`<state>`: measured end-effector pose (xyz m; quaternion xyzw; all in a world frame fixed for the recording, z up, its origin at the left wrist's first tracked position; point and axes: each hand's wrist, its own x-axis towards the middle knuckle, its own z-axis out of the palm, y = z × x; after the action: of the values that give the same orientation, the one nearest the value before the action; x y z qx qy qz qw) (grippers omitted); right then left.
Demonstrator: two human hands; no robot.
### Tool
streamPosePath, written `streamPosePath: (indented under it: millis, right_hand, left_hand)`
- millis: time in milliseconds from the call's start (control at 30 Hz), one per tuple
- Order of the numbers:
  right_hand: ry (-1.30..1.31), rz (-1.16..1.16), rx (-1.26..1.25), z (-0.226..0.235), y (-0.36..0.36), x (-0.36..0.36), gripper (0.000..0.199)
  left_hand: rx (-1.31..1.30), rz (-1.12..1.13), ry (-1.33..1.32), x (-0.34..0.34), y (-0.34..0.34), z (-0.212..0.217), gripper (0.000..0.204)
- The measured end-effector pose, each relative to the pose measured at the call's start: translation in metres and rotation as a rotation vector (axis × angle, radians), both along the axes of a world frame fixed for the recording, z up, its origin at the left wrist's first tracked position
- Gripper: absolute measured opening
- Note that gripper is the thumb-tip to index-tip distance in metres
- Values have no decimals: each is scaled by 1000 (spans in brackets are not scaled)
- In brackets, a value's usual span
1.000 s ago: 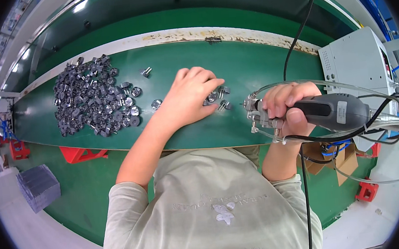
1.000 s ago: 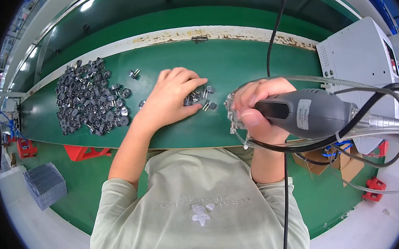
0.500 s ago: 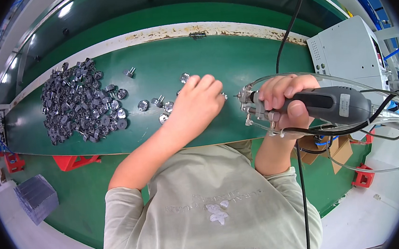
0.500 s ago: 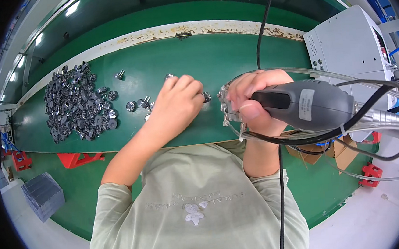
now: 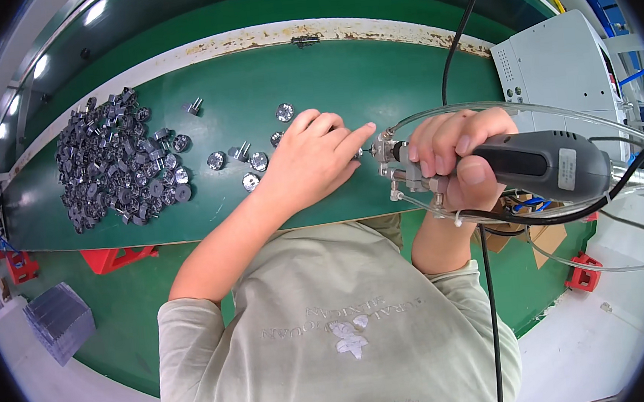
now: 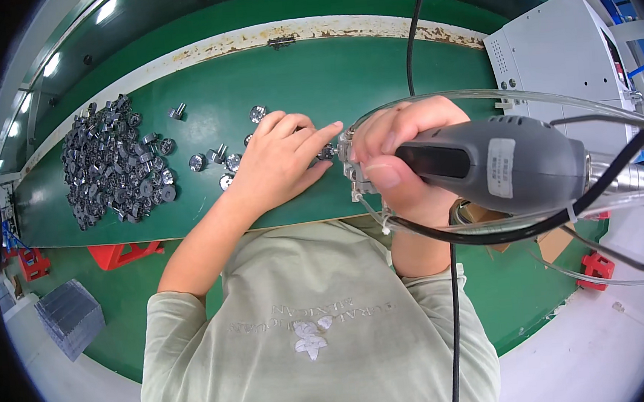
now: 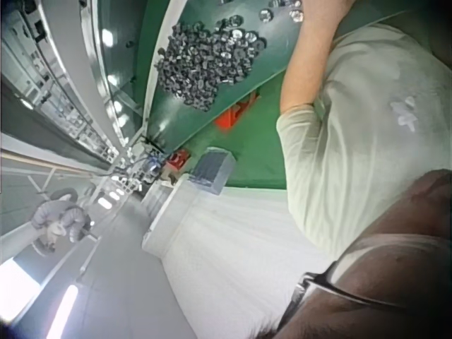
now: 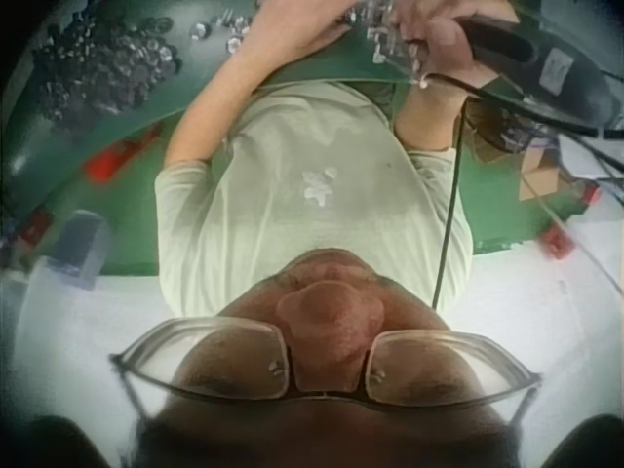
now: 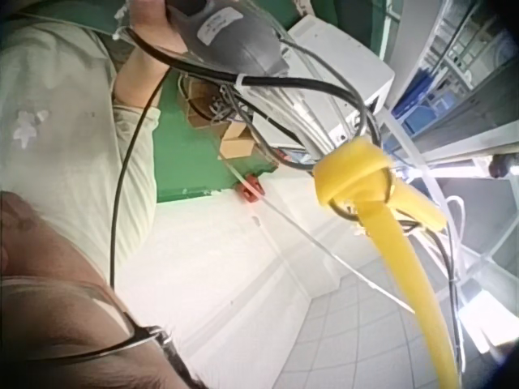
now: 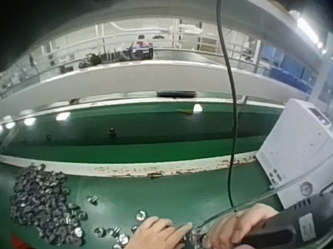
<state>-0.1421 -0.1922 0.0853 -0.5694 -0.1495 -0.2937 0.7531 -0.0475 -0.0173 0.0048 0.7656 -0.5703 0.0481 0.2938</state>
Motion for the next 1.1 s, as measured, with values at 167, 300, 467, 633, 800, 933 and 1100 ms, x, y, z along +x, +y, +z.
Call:
streamPosePath:
  millis: [167, 300, 467, 633, 800, 933, 1100]
  right_hand:
    - [-38, 19, 42, -8, 4, 6, 29]
    - [-35, 32, 21, -8, 5, 6, 29]
    - [-17, 20, 15, -6, 9, 8, 31]
    - [2, 0, 11, -5, 12, 7, 32]
    - [10, -1, -3, -4, 13, 8, 34]
    - [53, -6, -77, -1, 14, 7, 29]
    - [69, 6, -137, 2, 14, 6, 27]
  left_hand:
    - [-8, 11, 44, 2, 10, -1, 62]
    - [-32, 9, 72, 3, 11, -4, 47]
    - [-17, 8, 68, 5, 12, -6, 31]
    - [-7, 4, 75, 6, 13, -7, 29]
    - [-14, 5, 76, 7, 13, -9, 28]
    - [-11, 10, 78, 6, 14, -10, 28]
    - [-9, 11, 80, 8, 13, -9, 26]
